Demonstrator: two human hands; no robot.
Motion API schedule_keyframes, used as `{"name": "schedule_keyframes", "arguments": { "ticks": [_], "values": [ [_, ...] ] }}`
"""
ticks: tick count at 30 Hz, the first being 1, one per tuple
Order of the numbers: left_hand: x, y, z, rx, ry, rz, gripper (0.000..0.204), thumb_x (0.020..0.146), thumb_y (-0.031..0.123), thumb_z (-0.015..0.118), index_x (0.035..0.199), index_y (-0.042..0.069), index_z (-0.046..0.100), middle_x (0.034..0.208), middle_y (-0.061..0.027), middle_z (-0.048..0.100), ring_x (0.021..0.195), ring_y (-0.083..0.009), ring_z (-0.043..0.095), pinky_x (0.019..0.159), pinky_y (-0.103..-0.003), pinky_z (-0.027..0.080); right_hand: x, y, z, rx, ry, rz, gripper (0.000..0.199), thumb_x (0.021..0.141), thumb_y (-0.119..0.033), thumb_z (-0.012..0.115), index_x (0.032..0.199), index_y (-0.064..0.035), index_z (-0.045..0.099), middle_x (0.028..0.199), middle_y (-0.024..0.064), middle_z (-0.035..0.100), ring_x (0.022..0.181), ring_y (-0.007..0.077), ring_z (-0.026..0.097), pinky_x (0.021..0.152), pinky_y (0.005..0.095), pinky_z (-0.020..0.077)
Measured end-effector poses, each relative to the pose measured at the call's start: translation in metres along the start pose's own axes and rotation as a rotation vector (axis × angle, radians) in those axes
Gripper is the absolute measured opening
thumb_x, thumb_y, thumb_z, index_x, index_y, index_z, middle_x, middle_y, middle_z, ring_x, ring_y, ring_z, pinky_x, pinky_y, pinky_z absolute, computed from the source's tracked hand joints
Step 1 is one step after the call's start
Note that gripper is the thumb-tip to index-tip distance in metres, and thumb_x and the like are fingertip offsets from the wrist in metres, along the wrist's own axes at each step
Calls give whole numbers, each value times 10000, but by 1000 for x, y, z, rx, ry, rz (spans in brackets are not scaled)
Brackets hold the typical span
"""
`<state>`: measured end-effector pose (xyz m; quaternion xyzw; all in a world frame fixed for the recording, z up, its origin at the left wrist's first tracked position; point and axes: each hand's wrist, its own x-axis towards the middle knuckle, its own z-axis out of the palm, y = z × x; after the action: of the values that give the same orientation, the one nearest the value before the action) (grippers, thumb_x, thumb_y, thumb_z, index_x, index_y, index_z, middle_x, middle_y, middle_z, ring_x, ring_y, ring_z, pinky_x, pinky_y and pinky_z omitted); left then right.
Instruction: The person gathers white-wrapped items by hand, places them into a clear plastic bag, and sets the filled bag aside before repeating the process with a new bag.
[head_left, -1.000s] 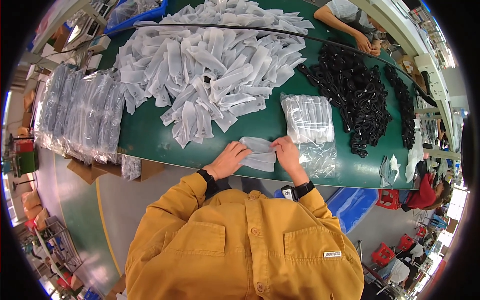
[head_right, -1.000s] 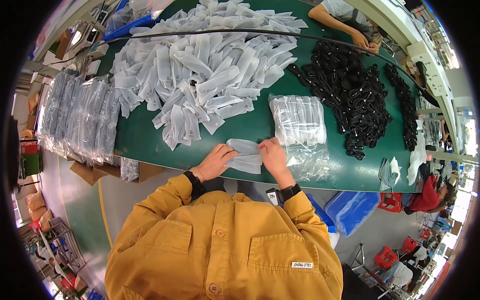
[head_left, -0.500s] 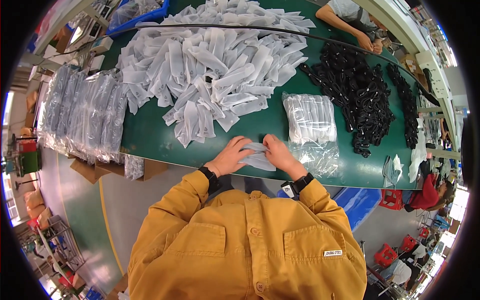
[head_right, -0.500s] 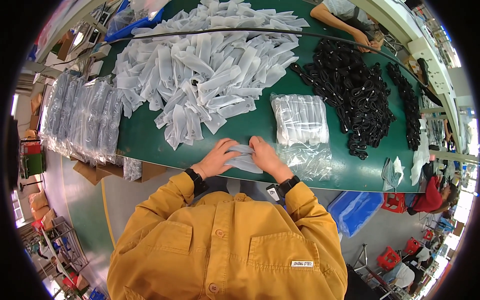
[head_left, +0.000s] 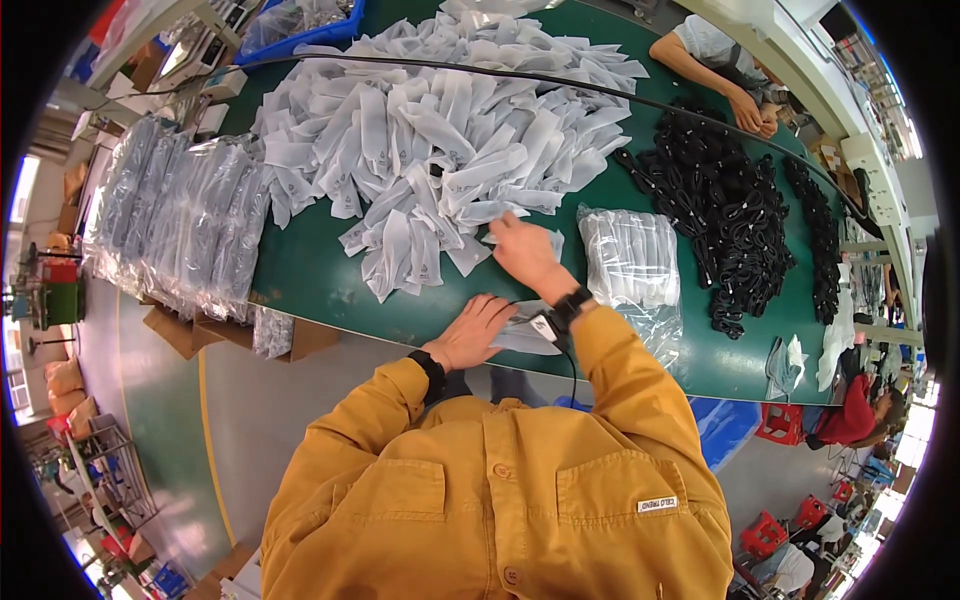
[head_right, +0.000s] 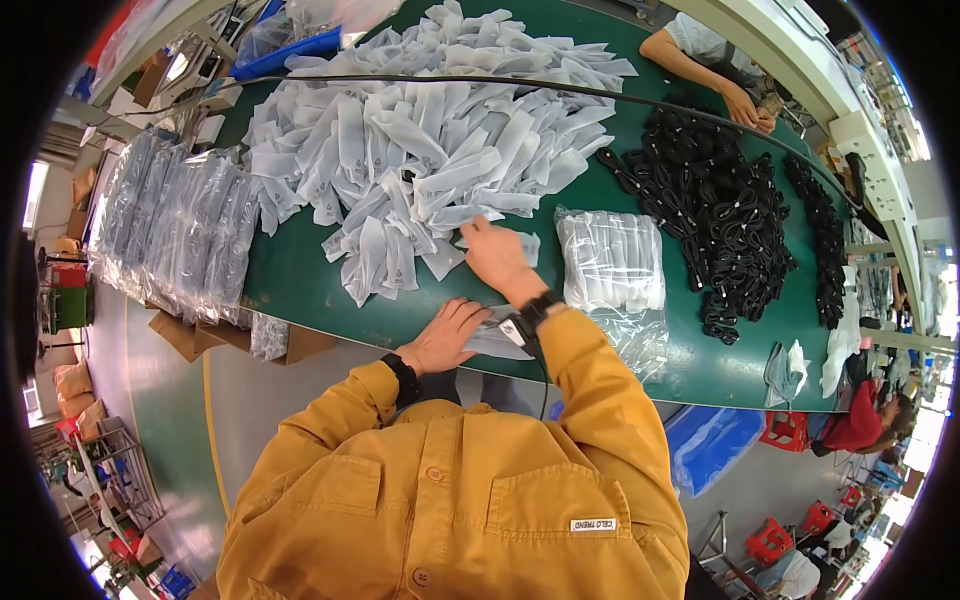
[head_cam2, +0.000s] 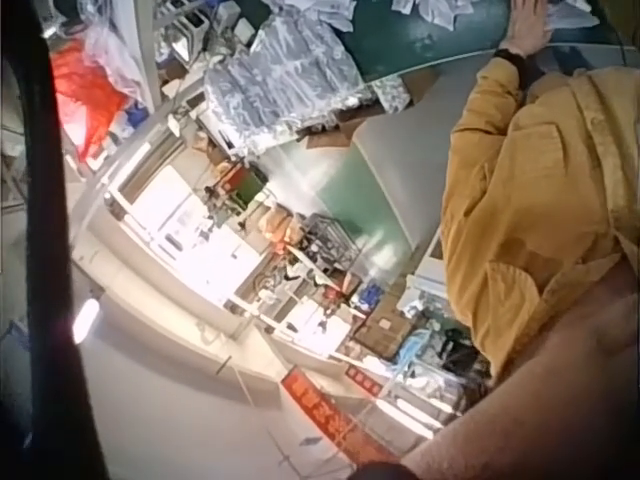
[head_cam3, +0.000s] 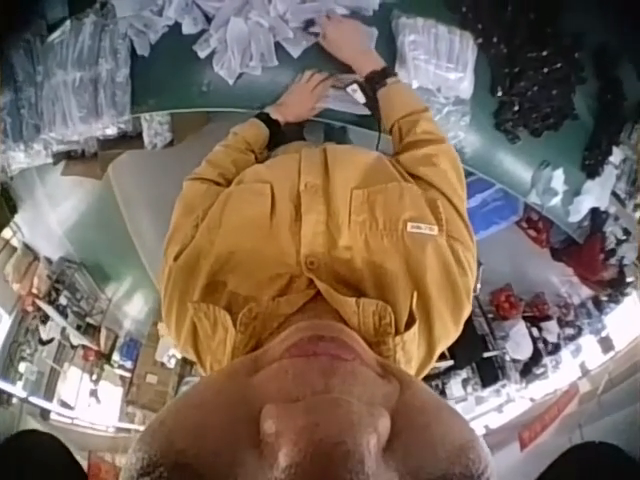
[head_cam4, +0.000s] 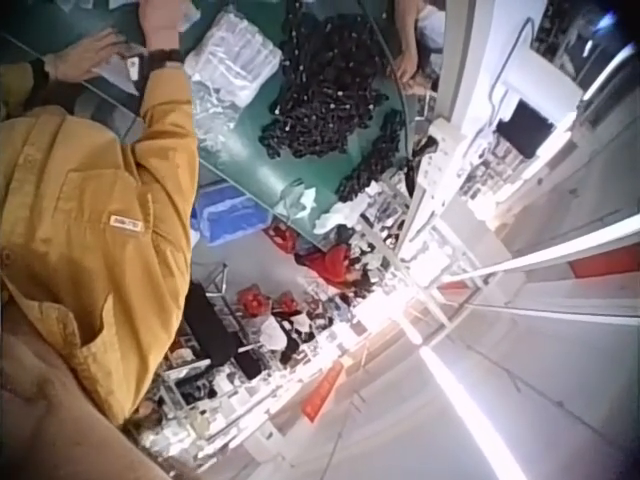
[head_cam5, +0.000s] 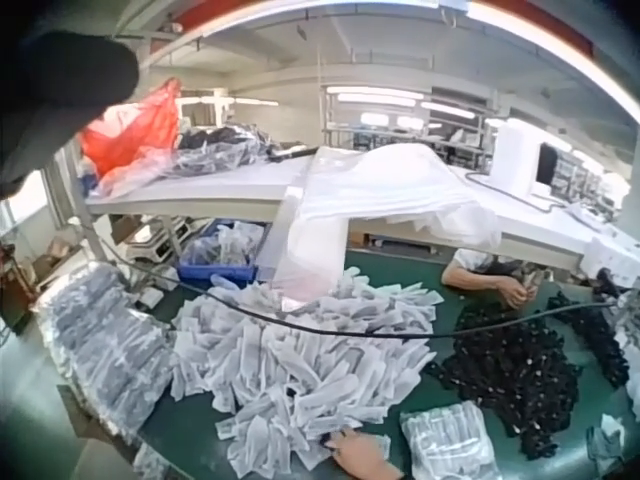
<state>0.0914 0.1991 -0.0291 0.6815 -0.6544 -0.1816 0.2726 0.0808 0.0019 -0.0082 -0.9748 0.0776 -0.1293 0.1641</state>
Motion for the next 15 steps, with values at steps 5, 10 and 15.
{"name": "schedule_keyframes", "arguments": {
  "ticks": [5,10,15],
  "values": [
    [-5,-3,1,-14,36,-10,789,653,165,783,1347,57,423,1283,-152,425,1205,-378,384,1038,-464,348,-37,21,-40,792,246,397,123,811,-54,646,897,-59,559,732,-13,557,632,85,550,542,257,428],
    [-2,-2,1,-52,41,-8,761,650,153,780,1324,56,441,1266,-151,435,1203,-381,384,1030,-467,355,-87,33,-24,1078,201,639,117,862,-73,664,906,-60,555,749,-44,535,650,32,477,559,206,381],
    [0,-2,-2,-69,31,7,742,650,147,777,1309,52,451,1250,-153,442,1199,-383,385,1024,-463,363,-109,35,-21,1108,391,730,133,862,-63,670,941,-41,565,832,-14,576,621,54,480,564,221,405]
  ]
}}
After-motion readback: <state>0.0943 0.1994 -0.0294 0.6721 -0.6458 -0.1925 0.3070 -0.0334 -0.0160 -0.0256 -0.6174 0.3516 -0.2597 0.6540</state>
